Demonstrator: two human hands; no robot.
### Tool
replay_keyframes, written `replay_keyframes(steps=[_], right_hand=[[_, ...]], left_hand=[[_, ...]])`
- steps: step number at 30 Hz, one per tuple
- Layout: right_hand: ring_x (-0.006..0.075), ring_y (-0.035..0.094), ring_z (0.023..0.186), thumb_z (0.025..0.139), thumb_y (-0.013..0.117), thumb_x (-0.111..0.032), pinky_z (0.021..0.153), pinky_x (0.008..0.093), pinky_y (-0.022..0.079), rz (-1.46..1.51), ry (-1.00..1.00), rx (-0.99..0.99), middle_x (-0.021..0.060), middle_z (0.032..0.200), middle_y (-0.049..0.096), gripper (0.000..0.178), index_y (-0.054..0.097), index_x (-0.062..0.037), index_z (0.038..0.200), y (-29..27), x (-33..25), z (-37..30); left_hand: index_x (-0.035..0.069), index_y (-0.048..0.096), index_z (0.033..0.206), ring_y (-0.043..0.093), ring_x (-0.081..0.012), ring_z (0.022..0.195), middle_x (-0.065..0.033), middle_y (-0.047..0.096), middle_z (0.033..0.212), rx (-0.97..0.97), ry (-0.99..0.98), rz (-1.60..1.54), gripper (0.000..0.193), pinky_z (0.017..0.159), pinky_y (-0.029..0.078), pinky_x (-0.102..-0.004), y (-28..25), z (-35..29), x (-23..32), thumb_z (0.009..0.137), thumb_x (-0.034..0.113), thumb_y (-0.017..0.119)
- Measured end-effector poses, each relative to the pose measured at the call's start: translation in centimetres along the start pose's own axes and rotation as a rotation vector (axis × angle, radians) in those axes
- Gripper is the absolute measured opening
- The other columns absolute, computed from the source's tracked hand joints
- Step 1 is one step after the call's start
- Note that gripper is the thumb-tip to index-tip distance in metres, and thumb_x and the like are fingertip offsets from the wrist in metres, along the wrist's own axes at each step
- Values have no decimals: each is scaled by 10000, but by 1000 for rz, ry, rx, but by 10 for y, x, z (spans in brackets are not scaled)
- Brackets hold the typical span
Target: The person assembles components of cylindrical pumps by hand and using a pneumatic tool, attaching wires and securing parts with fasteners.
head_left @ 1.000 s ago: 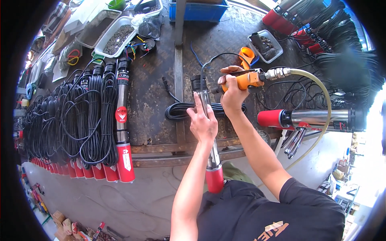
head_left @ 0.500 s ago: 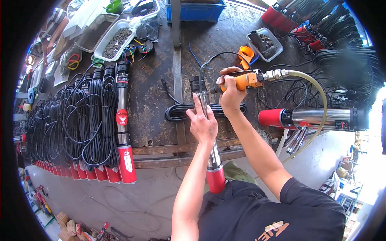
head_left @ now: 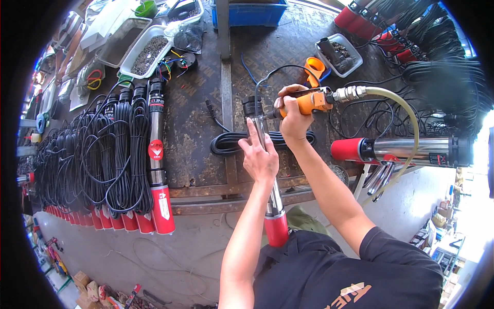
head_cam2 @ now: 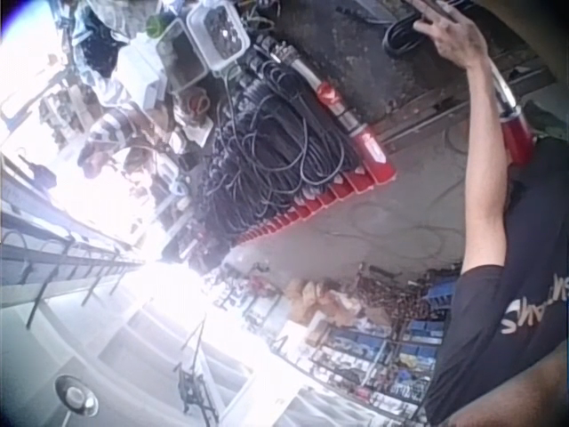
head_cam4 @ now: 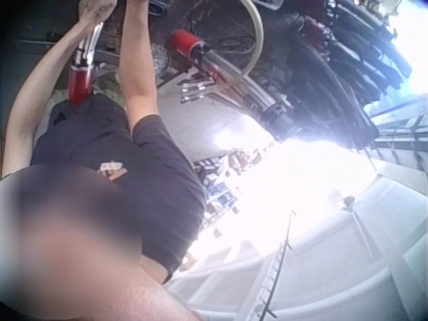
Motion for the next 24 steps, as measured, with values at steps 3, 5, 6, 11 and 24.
replay_keyframes(steps=[3,5,6,11,24], right_hand=[[156,593,698,862,516,60,679,316,515,12,19,7,89,881,621,148,569,-1,986,3,-1,-3],[154,594,701,863,519,58,682,312,516,28,-3,-13,87,882,622,150,566,-5,990,3,-1,-3],[154,594,704,864,520,57,683,311,516,27,-7,-21,87,883,622,154,564,-8,996,3,-1,-3],[150,592,717,876,521,48,694,302,515,-16,-2,-59,85,888,620,166,559,-23,1021,0,2,-2],[143,600,682,871,561,32,651,271,507,-4,-44,-43,73,842,630,107,571,-25,960,-3,6,-4]], left_hand=[[253,238,1618,664,-364,794,-169,504,1078,48,31,41,703,675,569,-466,1,-1,-1,992,342,545],[251,238,1618,664,-364,798,-169,504,1079,49,30,42,706,675,569,-464,2,0,-1,990,340,549],[249,238,1618,664,-363,800,-169,504,1079,49,29,44,708,674,569,-464,2,0,-1,989,340,551],[243,239,1618,663,-361,810,-169,505,1083,36,21,47,714,676,568,-462,1,-1,1,986,334,558],[211,184,1624,650,-390,885,-193,500,1137,12,20,75,709,735,557,-483,5,-1,4,1009,319,519]])
Point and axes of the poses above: each hand's wrist, its own z-axis towards the middle knuckle, its own y-axis out of the palm, x = y × z, the point moved 5 cm from there along z, towards the middle knuckle
